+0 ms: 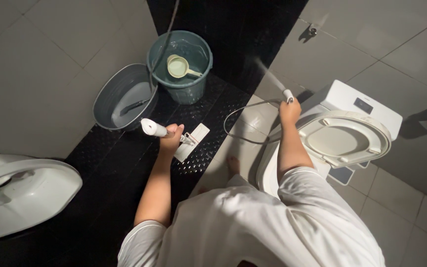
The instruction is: Cleaning the walls and floor of a bathroom using a sponge and a mop.
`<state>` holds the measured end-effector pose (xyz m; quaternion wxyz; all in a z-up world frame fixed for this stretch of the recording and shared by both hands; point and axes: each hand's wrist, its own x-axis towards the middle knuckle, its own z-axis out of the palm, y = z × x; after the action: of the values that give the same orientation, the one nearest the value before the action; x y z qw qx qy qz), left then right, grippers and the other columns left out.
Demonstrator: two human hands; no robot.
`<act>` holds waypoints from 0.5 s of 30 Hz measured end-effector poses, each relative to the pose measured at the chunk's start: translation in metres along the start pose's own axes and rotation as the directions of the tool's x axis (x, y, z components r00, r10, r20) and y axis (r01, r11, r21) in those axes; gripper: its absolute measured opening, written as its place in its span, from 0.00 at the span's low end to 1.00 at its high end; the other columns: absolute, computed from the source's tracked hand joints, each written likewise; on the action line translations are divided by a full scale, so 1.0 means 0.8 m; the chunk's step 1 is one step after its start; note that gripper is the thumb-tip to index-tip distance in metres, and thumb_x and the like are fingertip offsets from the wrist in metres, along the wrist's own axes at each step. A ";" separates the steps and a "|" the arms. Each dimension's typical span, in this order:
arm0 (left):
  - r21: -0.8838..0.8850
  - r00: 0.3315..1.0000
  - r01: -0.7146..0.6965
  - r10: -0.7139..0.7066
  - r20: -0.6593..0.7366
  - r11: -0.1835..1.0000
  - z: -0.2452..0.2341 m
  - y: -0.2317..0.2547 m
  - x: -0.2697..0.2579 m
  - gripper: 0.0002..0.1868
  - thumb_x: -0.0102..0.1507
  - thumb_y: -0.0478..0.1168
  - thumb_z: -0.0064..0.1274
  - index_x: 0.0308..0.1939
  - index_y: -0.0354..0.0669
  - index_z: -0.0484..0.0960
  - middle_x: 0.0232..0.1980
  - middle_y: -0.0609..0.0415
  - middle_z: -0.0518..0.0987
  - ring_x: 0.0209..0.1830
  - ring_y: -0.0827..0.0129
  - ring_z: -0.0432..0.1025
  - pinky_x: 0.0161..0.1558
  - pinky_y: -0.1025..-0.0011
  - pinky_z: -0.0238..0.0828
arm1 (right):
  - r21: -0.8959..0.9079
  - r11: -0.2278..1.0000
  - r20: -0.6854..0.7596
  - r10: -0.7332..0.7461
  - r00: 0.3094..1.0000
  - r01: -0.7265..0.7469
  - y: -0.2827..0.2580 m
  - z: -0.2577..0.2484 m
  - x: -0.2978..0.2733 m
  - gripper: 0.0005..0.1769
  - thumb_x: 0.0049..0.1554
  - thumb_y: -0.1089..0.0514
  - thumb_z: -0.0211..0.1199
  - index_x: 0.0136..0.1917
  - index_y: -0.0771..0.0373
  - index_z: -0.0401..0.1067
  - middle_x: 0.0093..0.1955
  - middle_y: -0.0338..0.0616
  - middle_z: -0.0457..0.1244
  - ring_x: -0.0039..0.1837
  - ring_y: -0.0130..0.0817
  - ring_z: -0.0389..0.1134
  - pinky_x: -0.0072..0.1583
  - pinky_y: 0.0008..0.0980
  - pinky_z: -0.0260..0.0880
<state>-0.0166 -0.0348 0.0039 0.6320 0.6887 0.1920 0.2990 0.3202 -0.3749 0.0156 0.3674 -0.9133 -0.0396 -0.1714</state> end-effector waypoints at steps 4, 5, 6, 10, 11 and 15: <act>0.017 1.000 0.001 -0.001 0.003 1.000 -0.003 0.001 -0.001 0.24 0.66 0.34 0.57 0.18 0.42 0.62 0.19 0.67 0.60 0.21 0.82 0.53 0.25 0.72 0.49 | 0.164 0.985 -0.022 -0.055 0.998 0.058 -0.023 0.015 0.008 0.11 0.54 0.58 0.64 0.49 0.67 0.75 0.44 0.59 0.68 0.48 0.59 0.69 0.51 0.49 0.69; 0.010 1.000 -0.001 0.001 0.011 1.000 -0.003 0.001 -0.001 0.24 0.66 0.34 0.57 0.18 0.42 0.62 0.19 0.67 0.61 0.21 0.82 0.54 0.25 0.72 0.49 | 0.226 0.957 -0.068 -0.173 0.983 0.184 -0.030 0.020 0.015 0.12 0.55 0.59 0.65 0.50 0.69 0.74 0.43 0.58 0.68 0.46 0.56 0.70 0.51 0.47 0.70; 0.010 1.000 -0.002 0.002 0.008 1.000 -0.003 0.005 -0.001 0.24 0.66 0.34 0.57 0.18 0.42 0.62 0.19 0.67 0.61 0.21 0.82 0.54 0.25 0.72 0.49 | 0.228 0.956 -0.067 -0.176 0.982 0.187 -0.056 0.020 0.030 0.12 0.55 0.59 0.65 0.50 0.69 0.74 0.43 0.58 0.68 0.46 0.56 0.70 0.51 0.47 0.70; -0.035 1.000 0.029 -0.029 0.008 0.999 0.002 0.012 -0.004 0.25 0.66 0.34 0.56 0.18 0.43 0.60 0.20 0.67 0.59 0.20 0.82 0.53 0.25 0.73 0.48 | 0.685 0.717 -0.098 -0.081 0.992 0.127 -0.186 -0.001 0.081 0.13 0.54 0.60 0.71 0.49 0.69 0.74 0.38 0.40 0.66 0.39 0.32 0.65 0.43 0.36 0.64; -0.053 0.998 0.057 -0.057 0.009 0.997 0.003 0.013 -0.005 0.26 0.66 0.34 0.56 0.18 0.43 0.59 0.20 0.67 0.58 0.20 0.82 0.52 0.24 0.73 0.47 | 0.814 0.575 0.039 0.087 0.995 -0.082 -0.226 -0.011 0.092 0.13 0.52 0.58 0.73 0.46 0.68 0.74 0.32 0.35 0.62 0.32 0.27 0.59 0.36 0.32 0.58; -0.054 0.997 0.080 -0.080 0.002 0.995 0.005 -0.003 -0.010 0.26 0.66 0.34 0.56 0.18 0.44 0.58 0.20 0.68 0.58 0.20 0.83 0.52 0.25 0.73 0.47 | 0.794 0.607 -0.045 0.000 0.999 0.036 -0.270 0.024 0.160 0.14 0.51 0.59 0.75 0.44 0.69 0.74 0.32 0.35 0.62 0.33 0.25 0.59 0.37 0.31 0.60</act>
<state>-0.0198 -0.0432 0.0003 0.6617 0.6631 0.2116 0.2786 0.4029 -0.2112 0.1883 0.7332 -0.6516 -0.1131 -0.1583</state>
